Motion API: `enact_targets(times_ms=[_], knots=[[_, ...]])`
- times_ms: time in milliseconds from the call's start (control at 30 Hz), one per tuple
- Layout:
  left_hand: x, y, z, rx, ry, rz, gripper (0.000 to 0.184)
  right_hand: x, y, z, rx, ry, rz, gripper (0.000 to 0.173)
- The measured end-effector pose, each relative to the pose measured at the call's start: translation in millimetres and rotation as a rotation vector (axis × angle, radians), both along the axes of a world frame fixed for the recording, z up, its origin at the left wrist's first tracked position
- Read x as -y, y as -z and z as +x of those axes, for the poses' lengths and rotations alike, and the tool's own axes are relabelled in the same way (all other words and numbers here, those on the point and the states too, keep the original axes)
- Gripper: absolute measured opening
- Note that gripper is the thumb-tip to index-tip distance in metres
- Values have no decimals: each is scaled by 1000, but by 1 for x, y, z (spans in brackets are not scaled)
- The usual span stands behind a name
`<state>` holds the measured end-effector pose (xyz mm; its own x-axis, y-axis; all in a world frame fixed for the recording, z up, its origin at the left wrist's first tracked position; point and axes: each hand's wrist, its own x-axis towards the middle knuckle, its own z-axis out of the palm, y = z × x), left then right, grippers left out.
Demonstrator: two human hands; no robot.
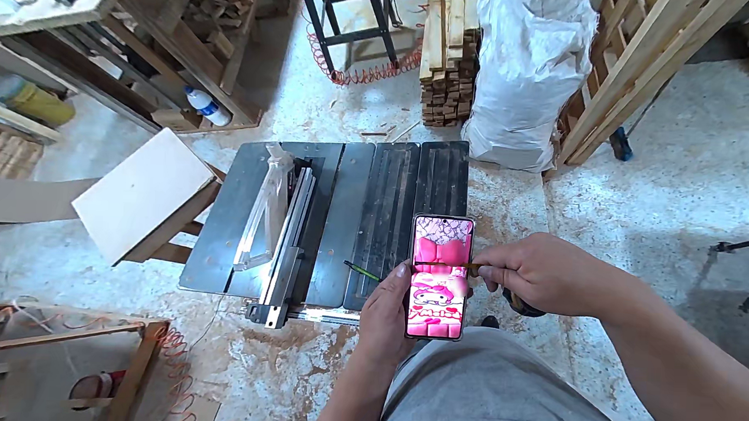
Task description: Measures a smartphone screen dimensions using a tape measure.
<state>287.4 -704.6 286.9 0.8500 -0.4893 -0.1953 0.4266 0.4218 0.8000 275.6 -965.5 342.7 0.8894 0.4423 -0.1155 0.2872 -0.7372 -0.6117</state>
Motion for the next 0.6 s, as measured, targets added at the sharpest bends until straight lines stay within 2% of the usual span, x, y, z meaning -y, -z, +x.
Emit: enact_targets(times_ms=[600], knots=[[-1,-1,4,-2,9,-9,49,0,0,4,9,-19,-9,30]])
